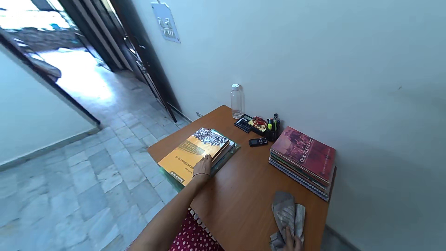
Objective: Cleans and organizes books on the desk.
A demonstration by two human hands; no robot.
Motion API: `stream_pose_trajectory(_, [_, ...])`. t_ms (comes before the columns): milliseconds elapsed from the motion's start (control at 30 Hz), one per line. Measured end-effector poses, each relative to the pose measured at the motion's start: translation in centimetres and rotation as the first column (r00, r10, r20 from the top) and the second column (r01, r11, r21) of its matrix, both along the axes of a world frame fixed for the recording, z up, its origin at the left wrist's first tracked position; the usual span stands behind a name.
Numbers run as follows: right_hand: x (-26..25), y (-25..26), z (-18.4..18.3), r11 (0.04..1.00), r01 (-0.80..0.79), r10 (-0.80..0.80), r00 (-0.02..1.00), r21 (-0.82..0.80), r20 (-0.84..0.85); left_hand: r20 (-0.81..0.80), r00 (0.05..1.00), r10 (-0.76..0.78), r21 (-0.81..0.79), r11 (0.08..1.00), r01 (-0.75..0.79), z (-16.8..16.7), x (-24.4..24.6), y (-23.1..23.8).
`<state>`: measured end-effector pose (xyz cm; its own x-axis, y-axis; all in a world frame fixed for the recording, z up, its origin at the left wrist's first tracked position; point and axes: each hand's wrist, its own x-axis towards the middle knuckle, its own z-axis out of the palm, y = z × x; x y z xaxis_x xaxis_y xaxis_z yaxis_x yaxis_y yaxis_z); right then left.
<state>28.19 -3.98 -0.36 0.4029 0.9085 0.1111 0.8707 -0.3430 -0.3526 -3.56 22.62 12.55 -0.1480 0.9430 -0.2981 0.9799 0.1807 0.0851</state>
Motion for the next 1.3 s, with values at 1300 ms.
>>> stream_pose_trajectory(1300, [0.5,0.2,1.2,1.0,-0.016,0.016,0.996,-0.002,-0.09,0.252,0.759,-0.6,-0.042,0.777,0.628,-2.3,20.1,-9.9])
